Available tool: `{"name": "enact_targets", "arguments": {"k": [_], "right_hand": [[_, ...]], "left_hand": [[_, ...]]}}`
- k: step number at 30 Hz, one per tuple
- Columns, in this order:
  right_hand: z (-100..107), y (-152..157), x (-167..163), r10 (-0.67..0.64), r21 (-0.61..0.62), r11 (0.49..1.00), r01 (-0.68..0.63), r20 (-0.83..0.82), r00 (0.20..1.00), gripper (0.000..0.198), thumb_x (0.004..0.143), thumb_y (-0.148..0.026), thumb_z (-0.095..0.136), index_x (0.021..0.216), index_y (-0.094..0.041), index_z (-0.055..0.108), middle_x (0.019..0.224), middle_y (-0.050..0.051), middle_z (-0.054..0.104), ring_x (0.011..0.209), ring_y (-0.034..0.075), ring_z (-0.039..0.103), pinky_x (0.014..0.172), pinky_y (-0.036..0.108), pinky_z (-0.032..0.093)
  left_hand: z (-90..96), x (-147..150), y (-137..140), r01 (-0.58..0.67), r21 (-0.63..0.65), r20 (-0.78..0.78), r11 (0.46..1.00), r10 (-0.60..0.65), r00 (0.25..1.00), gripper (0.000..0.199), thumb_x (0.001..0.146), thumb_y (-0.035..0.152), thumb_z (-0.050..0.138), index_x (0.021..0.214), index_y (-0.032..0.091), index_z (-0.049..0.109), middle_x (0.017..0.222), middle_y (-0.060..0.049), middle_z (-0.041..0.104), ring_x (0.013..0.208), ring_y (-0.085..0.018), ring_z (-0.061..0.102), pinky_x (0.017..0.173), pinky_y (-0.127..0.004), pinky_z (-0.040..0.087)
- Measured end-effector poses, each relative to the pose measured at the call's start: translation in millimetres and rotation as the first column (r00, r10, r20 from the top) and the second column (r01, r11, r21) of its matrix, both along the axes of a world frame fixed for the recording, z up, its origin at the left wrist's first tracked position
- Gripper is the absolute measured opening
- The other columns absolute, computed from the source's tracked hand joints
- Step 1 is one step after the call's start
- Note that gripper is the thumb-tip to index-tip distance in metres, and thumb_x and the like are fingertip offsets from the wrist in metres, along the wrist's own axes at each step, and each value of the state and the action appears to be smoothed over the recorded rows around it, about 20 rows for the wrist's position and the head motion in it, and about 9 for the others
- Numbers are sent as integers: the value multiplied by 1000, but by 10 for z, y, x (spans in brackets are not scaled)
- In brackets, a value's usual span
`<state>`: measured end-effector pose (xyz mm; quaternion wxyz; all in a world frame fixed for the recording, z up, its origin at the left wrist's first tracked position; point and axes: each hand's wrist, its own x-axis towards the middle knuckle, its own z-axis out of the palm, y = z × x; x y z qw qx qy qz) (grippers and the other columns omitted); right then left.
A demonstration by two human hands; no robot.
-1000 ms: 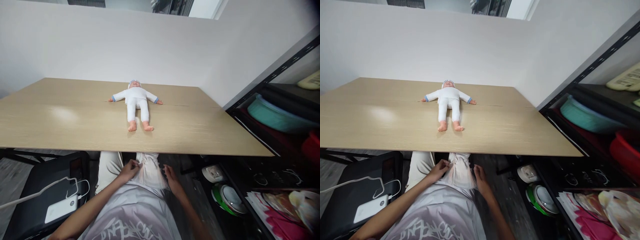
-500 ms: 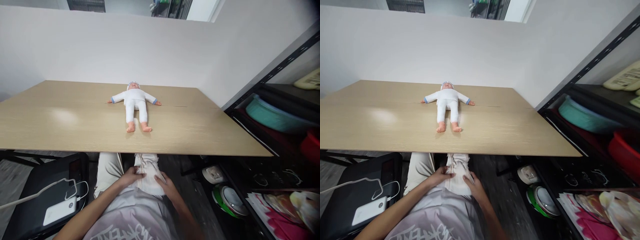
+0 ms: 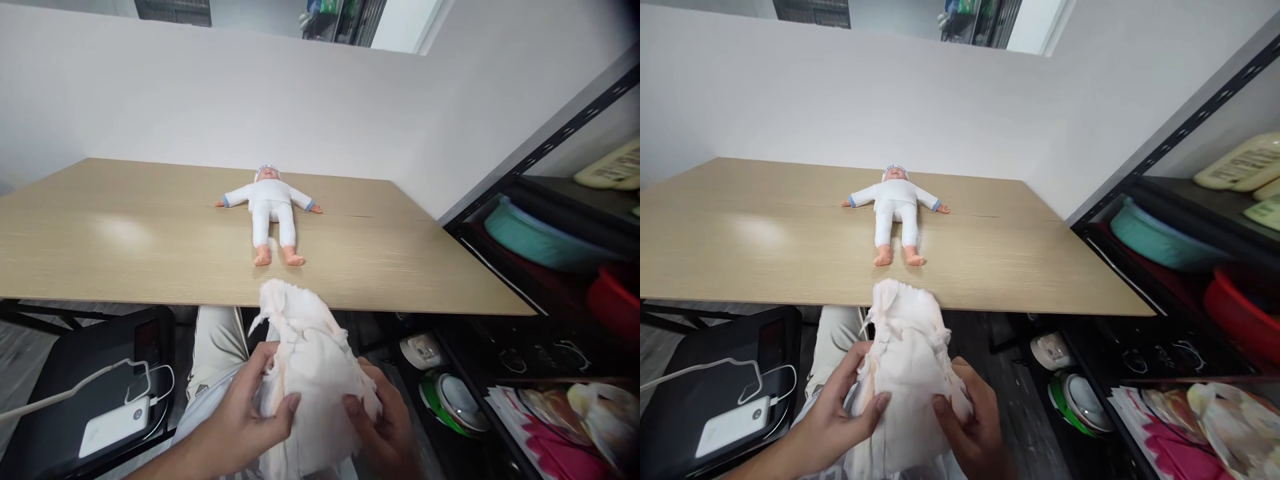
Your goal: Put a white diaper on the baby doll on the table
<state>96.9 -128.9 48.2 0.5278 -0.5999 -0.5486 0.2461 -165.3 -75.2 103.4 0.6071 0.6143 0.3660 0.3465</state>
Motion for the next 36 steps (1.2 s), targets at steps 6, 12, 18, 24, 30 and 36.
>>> {"name": "enact_targets", "arguments": {"k": [6,12,18,24,30,36], "right_hand": [[-1,548,-391,52,27,998,-51,-40,998,33,105,-52,74,127,-27,76,110,8,87,91,26,83,78,31,69],[-336,663,-457,123,-105,986,-129,-63,990,41,108,-54,70,134,-22,72,118,10,86,102,27,84,87,32,69],[-502,698,-364,25,-77,997,-20,61,998,42,109,-52,68,138,-23,69,122,13,82,104,29,80,91,41,68],[-93,1112,-422,-6,207,975,-79,379,925,36,112,-38,65,146,-26,64,139,16,74,130,34,69,113,58,60],[104,1812,-645,258,22,943,-333,586,768,61,116,-47,62,170,-21,53,169,18,60,163,37,50,136,62,44],[-211,2114,-767,306,-129,946,-296,655,691,76,118,-51,56,181,-12,40,187,21,38,174,39,35,142,62,35]], "left_hand": [[-469,-71,275,-158,-81,27,984,160,987,80,106,66,72,169,31,40,167,-16,61,153,-35,63,125,-46,57],[-887,-124,482,-177,-154,-13,972,177,984,91,100,77,75,169,27,41,177,-17,54,165,-38,52,136,-51,47],[-953,-127,476,-178,-150,-22,973,177,984,86,102,72,75,168,27,45,174,-16,57,160,-36,57,136,-48,47],[-920,-111,476,-183,-136,-28,974,181,983,79,102,67,77,165,30,48,173,-14,59,159,-36,58,135,-49,48],[-901,-126,437,-189,-128,-82,974,179,980,76,104,64,77,165,29,49,172,-15,59,158,-35,59,136,-50,46],[-849,-302,453,-136,-15,-270,991,127,955,69,108,62,72,167,33,52,156,-11,72,143,-33,69,120,-45,56]]}}
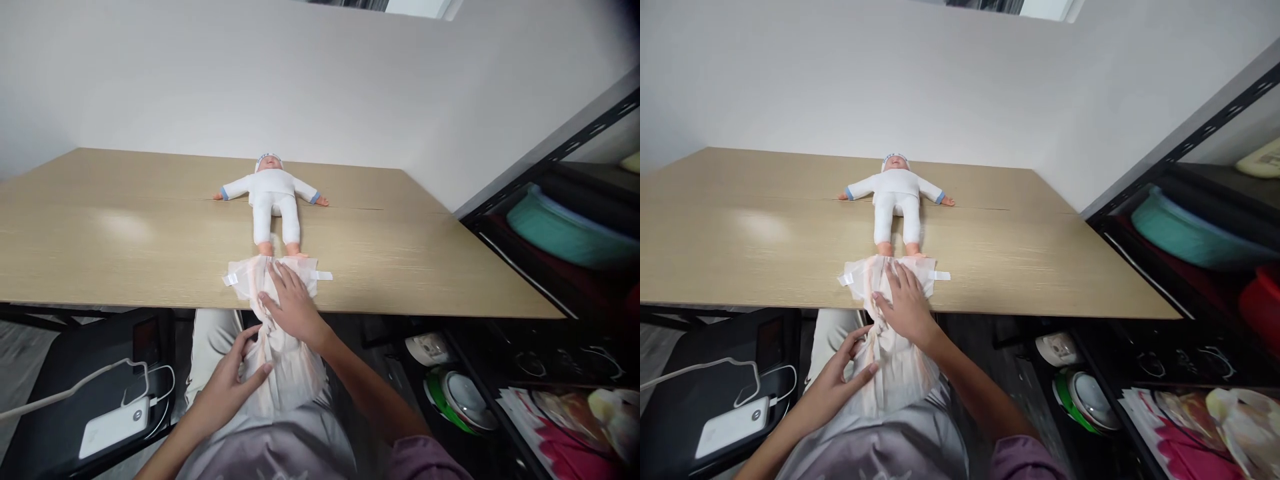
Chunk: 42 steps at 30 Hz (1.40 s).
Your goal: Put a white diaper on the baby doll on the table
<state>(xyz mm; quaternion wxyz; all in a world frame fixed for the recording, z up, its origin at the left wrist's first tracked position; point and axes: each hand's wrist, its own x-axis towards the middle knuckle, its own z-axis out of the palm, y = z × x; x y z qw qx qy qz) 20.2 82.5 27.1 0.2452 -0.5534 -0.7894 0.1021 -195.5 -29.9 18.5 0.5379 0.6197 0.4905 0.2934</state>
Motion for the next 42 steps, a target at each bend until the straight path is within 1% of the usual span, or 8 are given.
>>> {"name": "enact_targets", "arguments": {"k": [5,10,16,22,26,33,39,42], "right_hand": [[-94,-21,-12,-34,45,998,33,24,999,72,118,-52,55,181,-19,44,187,18,40,174,38,36,142,63,33],[-92,-14,-16,-30,51,998,28,42,999,72,118,-54,54,180,-18,45,187,17,40,175,37,34,143,60,32],[-107,-13,-25,-43,61,997,41,34,999,71,118,-53,55,179,-18,47,187,17,40,174,37,36,142,61,32],[-110,-24,-33,-53,67,996,52,10,999,70,118,-54,55,179,-21,47,186,16,42,173,36,38,142,60,32],[-116,-26,-37,-59,60,996,58,10,998,70,118,-54,54,178,-19,48,186,16,43,173,36,38,142,60,31],[-106,-37,-57,-79,80,994,77,25,997,68,118,-52,57,177,-20,50,186,14,44,172,35,39,143,57,31],[-72,-48,-68,-98,86,992,93,61,993,67,118,-53,54,177,-19,51,185,14,46,172,34,40,143,54,32],[-81,-50,-67,-103,92,991,97,62,993,67,118,-53,55,177,-21,51,185,13,46,172,33,40,142,54,33]], "left_hand": [[88,-265,345,-65,452,-226,890,185,956,35,114,52,64,140,29,74,113,-6,79,98,-26,71,95,-41,55],[177,-475,955,-40,752,-330,657,429,841,33,113,48,65,135,25,73,133,-13,75,124,-35,66,110,-50,49],[186,-552,1467,65,643,-415,763,275,867,35,111,55,64,126,24,71,142,-11,78,131,-35,63,119,-53,43],[248,-652,1565,-63,412,-195,909,156,968,45,103,64,74,110,21,64,103,-7,77,89,-22,70,81,-35,53],[306,-694,1536,-78,318,-91,945,113,989,48,106,64,70,120,19,66,101,-6,76,92,-22,71,85,-35,55],[323,-589,1444,21,498,-473,867,252,844,40,95,55,78,120,23,77,96,-2,75,96,-26,69,112,-50,39],[334,-608,1369,105,659,-531,745,361,767,13,104,30,66,111,26,76,120,-7,78,118,-31,69,117,-53,33],[315,-708,1381,137,704,-531,697,390,752,26,105,15,57,111,27,80,130,-9,77,125,-31,69,115,-54,36]]}}
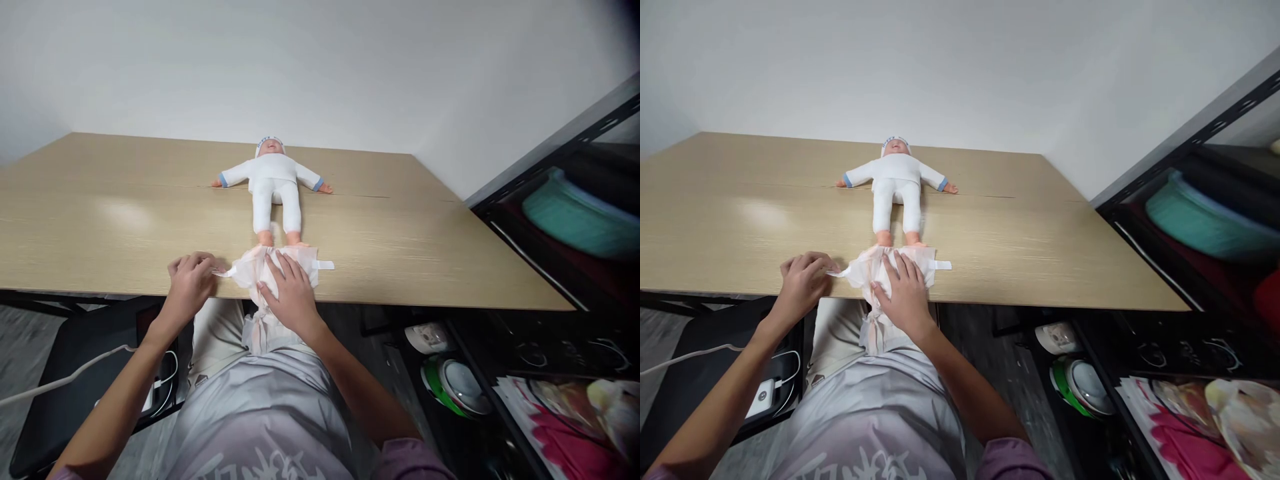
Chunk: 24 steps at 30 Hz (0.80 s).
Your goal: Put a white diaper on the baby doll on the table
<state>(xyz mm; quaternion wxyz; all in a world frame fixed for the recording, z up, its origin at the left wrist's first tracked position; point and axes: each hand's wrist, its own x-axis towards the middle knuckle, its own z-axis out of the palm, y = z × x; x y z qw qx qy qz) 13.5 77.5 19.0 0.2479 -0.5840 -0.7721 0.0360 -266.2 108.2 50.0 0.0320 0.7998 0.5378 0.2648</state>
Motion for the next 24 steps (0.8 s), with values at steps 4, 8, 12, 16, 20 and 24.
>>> {"name": "enact_targets", "arguments": {"k": [4,8,12,16,20,24], "right_hand": [[-13,-14,1,0,5,1000,0,8,1000,66,118,-50,54,177,-20,51,185,14,46,172,33,40,143,54,33],[-11,-28,6,6,-6,1000,-6,14,1000,67,120,-50,50,178,-16,48,186,16,43,173,34,38,143,55,32],[-11,-24,16,-2,-25,1000,1,-30,1000,80,118,-52,54,183,-11,34,186,18,42,174,34,39,143,55,33],[4,-29,28,-15,-40,999,14,-38,999,89,116,-54,57,186,-9,24,189,19,35,177,34,34,145,55,31],[47,-48,41,26,-57,998,-25,23,999,76,119,-49,53,185,-17,32,193,15,28,180,31,25,147,57,28],[77,-59,58,45,-54,998,-43,39,998,68,119,-44,53,183,-26,39,194,12,26,180,31,27,145,59,31]], "left_hand": [[-13,-148,209,49,42,13,998,-50,999,41,100,5,52,120,27,82,139,-10,77,127,-31,69,111,-51,47],[132,-73,677,78,139,31,987,-83,996,48,103,5,48,133,25,79,146,-11,75,132,-31,67,116,-51,52],[409,364,1210,296,161,-196,941,-263,945,66,102,3,51,162,26,64,169,-14,61,151,-36,58,126,-58,48],[540,881,1596,654,-43,-492,756,-585,644,103,89,-8,57,179,41,43,190,-6,36,171,-38,41,134,-59,42],[462,1195,1784,779,-92,-573,621,-673,469,114,82,-4,73,181,41,38,194,-4,26,177,-40,33,138,-57,38],[410,1342,1892,835,-82,-626,544,-680,382,95,80,1,78,166,32,57,190,-3,37,172,-40,40,140,-56,34]]}}
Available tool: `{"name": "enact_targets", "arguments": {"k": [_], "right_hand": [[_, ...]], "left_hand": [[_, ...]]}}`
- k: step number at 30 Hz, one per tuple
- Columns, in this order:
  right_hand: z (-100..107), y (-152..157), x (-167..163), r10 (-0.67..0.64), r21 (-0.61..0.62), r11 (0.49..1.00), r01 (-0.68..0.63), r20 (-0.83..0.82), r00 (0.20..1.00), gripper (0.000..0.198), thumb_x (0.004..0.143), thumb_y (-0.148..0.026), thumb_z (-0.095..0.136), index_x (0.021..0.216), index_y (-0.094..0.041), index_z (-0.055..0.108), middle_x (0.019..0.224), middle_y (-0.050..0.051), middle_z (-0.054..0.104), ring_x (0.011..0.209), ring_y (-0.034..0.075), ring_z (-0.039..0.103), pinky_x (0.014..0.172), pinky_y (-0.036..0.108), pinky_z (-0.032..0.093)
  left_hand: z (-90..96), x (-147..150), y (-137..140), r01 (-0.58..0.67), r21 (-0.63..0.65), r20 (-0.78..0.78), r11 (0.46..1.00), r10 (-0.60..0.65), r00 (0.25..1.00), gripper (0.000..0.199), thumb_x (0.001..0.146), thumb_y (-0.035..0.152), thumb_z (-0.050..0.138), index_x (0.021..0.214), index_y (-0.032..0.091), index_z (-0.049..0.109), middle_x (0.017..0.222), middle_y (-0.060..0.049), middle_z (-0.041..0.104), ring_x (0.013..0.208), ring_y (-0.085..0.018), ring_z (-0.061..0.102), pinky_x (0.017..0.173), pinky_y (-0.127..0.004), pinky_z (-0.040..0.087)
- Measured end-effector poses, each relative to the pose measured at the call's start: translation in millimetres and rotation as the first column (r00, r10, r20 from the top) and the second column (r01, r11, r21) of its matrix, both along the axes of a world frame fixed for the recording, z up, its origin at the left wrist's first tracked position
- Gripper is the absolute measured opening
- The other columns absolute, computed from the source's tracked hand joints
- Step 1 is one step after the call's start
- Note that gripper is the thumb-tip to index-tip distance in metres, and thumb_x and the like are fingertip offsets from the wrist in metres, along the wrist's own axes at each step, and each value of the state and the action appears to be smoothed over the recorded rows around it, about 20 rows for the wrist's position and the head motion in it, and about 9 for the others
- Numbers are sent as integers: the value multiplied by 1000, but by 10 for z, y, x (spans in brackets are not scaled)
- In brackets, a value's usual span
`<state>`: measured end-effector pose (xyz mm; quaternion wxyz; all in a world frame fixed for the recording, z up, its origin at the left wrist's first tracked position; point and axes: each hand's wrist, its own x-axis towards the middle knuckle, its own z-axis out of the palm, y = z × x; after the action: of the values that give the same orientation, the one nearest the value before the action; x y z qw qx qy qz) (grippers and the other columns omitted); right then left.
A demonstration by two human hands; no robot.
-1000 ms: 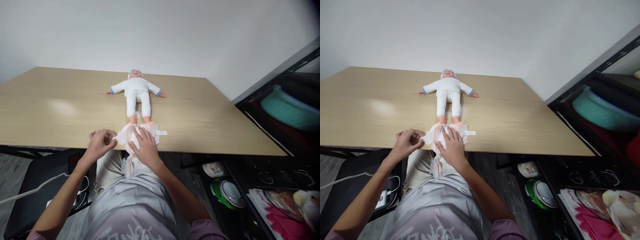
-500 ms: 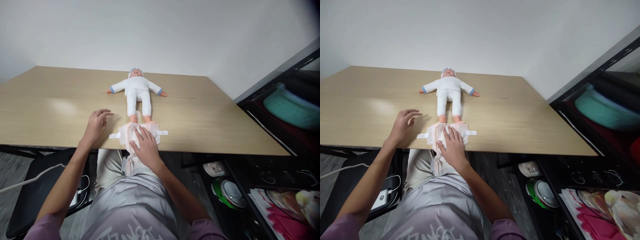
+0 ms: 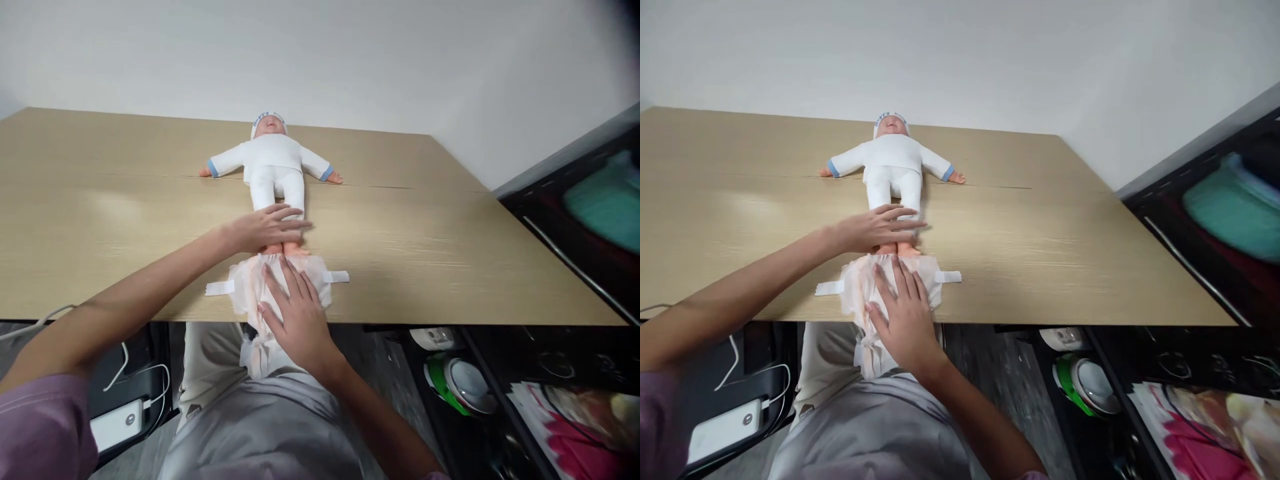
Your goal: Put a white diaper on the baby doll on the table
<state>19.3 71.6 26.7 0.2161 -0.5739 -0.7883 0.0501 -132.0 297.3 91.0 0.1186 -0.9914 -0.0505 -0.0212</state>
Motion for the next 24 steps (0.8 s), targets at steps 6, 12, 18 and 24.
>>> {"name": "enact_targets", "arguments": {"k": [6,12,18,24], "right_hand": [[13,-17,24,25,-28,999,-25,-6,1000,70,116,-41,59,183,-29,41,193,9,28,179,34,30,144,61,33],[80,78,70,66,-112,992,-66,2,998,71,116,-40,60,183,-28,40,194,8,25,180,34,26,146,63,28],[189,356,173,209,-197,958,-206,-6,978,68,117,-47,59,181,-31,44,193,7,28,180,32,26,146,64,29],[156,697,198,214,-182,961,-210,3,977,65,120,-49,52,182,-34,42,193,4,26,181,31,23,147,64,26]], "left_hand": [[28,102,173,57,-122,147,991,-39,988,35,101,17,65,130,29,78,152,-6,78,148,-36,62,123,-52,44],[397,160,297,166,-390,321,905,-36,947,32,101,25,61,128,27,79,137,-9,82,131,-34,67,115,-49,47],[898,240,466,193,-519,402,833,38,915,29,100,34,70,126,29,80,127,-4,83,122,-30,73,117,-50,49],[1110,205,538,140,-518,432,844,117,894,35,96,44,85,126,26,81,120,-5,83,114,-29,76,106,-44,56]]}}
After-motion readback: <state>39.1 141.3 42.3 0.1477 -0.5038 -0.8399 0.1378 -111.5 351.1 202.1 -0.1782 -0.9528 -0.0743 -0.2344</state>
